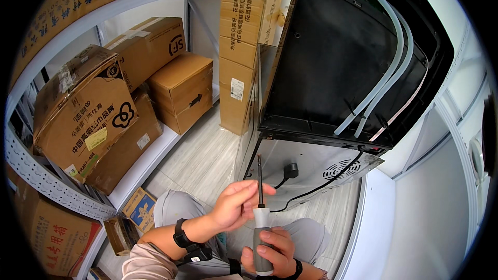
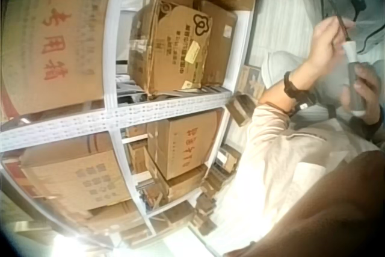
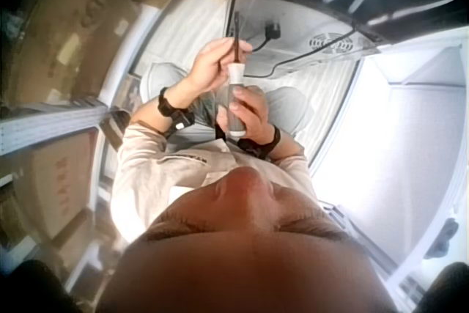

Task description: The person uses a screwdriver to remove screws from the back panel of an appliance. They systematically unscrew multiple fasteners along the edge of the panel while sitting on the floor.

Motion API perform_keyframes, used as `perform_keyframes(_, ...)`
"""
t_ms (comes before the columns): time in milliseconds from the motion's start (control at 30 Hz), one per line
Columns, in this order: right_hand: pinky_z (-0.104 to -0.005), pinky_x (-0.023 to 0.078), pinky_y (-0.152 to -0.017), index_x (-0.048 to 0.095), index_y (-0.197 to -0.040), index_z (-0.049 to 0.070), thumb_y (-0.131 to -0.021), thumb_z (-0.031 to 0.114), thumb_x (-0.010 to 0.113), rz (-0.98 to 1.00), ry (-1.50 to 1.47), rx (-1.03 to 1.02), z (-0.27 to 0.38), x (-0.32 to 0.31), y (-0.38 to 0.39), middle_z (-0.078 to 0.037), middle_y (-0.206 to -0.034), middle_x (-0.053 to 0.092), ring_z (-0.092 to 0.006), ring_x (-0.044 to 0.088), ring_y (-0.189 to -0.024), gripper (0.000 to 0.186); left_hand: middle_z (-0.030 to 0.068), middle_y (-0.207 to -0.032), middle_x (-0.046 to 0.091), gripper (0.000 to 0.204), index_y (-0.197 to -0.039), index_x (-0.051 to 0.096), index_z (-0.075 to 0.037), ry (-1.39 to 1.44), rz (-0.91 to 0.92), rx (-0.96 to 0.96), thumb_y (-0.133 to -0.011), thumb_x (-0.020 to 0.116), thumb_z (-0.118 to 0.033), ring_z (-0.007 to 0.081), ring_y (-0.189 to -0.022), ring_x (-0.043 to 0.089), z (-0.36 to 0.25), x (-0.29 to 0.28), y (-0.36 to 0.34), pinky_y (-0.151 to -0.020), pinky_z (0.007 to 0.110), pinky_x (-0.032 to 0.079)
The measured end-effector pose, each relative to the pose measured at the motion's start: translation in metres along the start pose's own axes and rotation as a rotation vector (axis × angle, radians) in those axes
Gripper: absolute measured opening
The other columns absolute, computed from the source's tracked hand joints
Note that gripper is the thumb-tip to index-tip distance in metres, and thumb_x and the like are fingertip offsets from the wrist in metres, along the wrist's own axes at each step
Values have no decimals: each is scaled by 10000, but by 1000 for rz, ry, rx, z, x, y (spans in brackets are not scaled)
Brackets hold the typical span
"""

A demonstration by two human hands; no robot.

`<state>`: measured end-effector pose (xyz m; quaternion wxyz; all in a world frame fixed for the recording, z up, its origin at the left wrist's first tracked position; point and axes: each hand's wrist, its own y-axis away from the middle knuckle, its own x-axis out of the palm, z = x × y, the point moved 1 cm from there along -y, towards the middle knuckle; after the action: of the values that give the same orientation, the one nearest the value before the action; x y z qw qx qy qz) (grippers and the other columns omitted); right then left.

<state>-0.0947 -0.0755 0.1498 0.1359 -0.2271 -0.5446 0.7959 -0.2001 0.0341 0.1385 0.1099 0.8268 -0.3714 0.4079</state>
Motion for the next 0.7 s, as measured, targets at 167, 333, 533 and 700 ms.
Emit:
perform_keyframes(167, -306, 423, -546, 547, -1069, 82, -681, 79, 766, -28, 53, -37, 0, 0, 0, -128, -1096, 598, -207, 532, -637, 446, -62, -624, 317, 370, -1191, 541, 27, 153, -155, 13, -1034, 370, -261, 58, -532, 274, -16, 4, -15, -466, 211, 258)
perform_keyframes(333, -292, 390, -555, 559, -1050, 89, -684, 67, 740, -57, 85, -75, 0, 5, -1, -90, -1090, 614, -178, 502, -639, 409, -67, -600, 306, 313, -1134, 564, -9, 231, -222, -22, -1023, 430, -269, 46, -510, 277, -24, 9, -22, -441, 199, 247)
perform_keyframes(533, -281, 367, -574, 580, -1012, 111, -677, 68, 701, -16, 116, -87, 1, 4, -7, -38, -1071, 667, -161, 456, -678, 359, -86, -546, 263, 267, -1054, 588, -50, 275, -306, -64, -1009, 470, -285, 37, -481, 266, -27, 17, -26, -419, 200, 227)
perform_keyframes(700, -284, 361, -576, 591, -967, 110, -681, 88, 716, 23, 90, -104, 1, -5, -8, -39, -1060, 679, -154, 446, -685, 313, -87, -542, 263, 247, -1033, 592, -60, 318, -335, -60, -1000, 489, -282, 34, -482, 269, -24, 21, -26, -416, 198, 225)
